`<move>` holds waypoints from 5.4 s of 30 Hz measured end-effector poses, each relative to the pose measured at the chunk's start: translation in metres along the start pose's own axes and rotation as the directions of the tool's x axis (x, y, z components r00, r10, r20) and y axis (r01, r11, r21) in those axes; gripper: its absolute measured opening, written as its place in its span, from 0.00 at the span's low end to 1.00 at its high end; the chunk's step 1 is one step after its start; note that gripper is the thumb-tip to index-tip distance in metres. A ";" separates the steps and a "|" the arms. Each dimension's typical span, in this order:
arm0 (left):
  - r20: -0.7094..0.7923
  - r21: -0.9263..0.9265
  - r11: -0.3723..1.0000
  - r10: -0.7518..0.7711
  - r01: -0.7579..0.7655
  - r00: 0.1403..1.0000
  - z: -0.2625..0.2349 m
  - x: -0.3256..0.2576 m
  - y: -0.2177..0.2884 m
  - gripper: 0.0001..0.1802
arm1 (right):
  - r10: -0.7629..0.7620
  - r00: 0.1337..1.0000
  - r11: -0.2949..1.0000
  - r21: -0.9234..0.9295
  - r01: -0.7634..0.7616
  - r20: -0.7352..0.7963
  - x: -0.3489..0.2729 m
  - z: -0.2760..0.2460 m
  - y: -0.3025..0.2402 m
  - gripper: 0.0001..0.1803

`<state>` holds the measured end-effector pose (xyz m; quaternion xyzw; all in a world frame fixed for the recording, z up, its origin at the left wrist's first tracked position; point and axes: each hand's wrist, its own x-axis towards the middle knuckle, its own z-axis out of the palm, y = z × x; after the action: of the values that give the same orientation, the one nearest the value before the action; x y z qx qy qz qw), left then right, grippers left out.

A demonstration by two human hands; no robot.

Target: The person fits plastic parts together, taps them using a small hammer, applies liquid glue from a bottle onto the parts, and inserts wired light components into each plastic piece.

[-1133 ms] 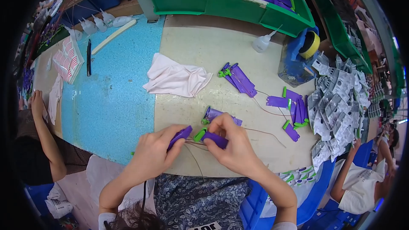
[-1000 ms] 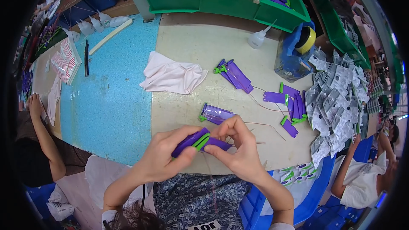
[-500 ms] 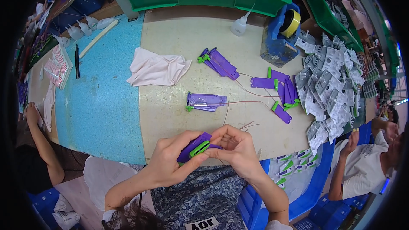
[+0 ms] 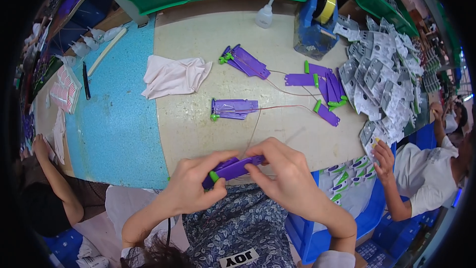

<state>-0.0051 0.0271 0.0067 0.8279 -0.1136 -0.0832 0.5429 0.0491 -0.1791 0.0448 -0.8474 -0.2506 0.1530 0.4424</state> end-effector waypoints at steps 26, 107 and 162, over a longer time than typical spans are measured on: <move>0.457 -0.477 0.623 -0.426 0.620 0.781 -0.018 0.011 0.002 0.16 | -0.251 0.957 0.918 -0.348 0.190 -0.141 -0.022 -0.023 0.016 0.10; -0.266 -0.015 0.983 0.172 -0.182 0.948 -0.010 0.022 -0.003 0.20 | 0.194 0.972 0.716 0.696 -0.050 -0.131 0.016 0.055 0.024 0.14; 0.210 -0.669 0.505 -0.576 0.546 0.790 -0.079 -0.021 -0.017 0.13 | -0.330 0.937 0.936 0.090 0.341 -0.119 0.135 0.054 0.010 0.10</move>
<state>-0.0031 0.1090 0.0232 0.5509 0.2116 -0.2741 0.7593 0.1375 -0.0719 0.0010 -0.7734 -0.3598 0.0454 0.5200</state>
